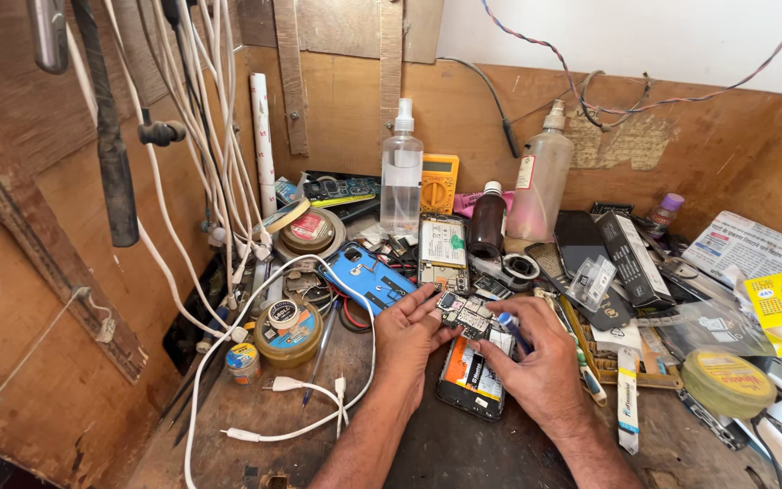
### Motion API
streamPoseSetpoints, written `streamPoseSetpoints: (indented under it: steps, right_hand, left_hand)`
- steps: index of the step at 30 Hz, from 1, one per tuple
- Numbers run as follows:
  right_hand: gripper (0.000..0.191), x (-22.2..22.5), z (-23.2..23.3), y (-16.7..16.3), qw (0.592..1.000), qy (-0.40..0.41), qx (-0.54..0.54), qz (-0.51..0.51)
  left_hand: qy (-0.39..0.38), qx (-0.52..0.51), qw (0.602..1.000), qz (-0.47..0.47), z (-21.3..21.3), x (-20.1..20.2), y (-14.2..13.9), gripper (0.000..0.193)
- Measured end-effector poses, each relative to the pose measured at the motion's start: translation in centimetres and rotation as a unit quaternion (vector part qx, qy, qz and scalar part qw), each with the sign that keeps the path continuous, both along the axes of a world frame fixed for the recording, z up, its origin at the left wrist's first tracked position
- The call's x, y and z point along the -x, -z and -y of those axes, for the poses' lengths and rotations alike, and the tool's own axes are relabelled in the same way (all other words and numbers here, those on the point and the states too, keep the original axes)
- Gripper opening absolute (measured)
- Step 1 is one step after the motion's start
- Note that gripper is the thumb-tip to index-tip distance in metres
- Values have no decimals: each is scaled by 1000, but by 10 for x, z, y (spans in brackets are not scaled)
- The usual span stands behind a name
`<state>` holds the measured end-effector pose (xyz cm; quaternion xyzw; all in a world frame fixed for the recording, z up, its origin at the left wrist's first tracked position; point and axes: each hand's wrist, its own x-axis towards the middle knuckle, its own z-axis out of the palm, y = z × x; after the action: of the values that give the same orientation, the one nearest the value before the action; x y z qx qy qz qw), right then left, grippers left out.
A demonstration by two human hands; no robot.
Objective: The person uses a small screwdriver to remove screws from a disassembled smartphone. They lift and set aside a metal bracket, then detach and remove the motherboard from the phone chassis.
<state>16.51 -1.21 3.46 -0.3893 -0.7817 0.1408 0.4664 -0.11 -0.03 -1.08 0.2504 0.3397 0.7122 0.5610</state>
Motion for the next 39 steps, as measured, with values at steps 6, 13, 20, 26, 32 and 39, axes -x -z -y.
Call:
streamPoseSetpoints:
  steps: [6,13,20,26,32,39]
  right_hand:
    - [63,2,2,-6,998,11,53,17]
    - [67,-1,-1,-3,1000,0,13,16]
    - [63,-1,-3,1,998,33,33,30]
    - [63,0,-2,0,998,34,29,37]
    - [66,2,-4,4,996,39,80,-12]
    - [66,1,-6,8,996,22,72,-40]
  left_hand:
    - [-7,-13,1000,1,-1,-3,2,50]
    - [-16,-13,999,-28,1,-4,1,50]
    - [-13,-25,999,-38,2,-6,-1,49]
    - [-4,-19,999,-44,9,-6,-8,51]
    - [13,-33,999,-6,9,-7,-9,55]
    - [22,-8,1000,-7,8,-7,-5,42]
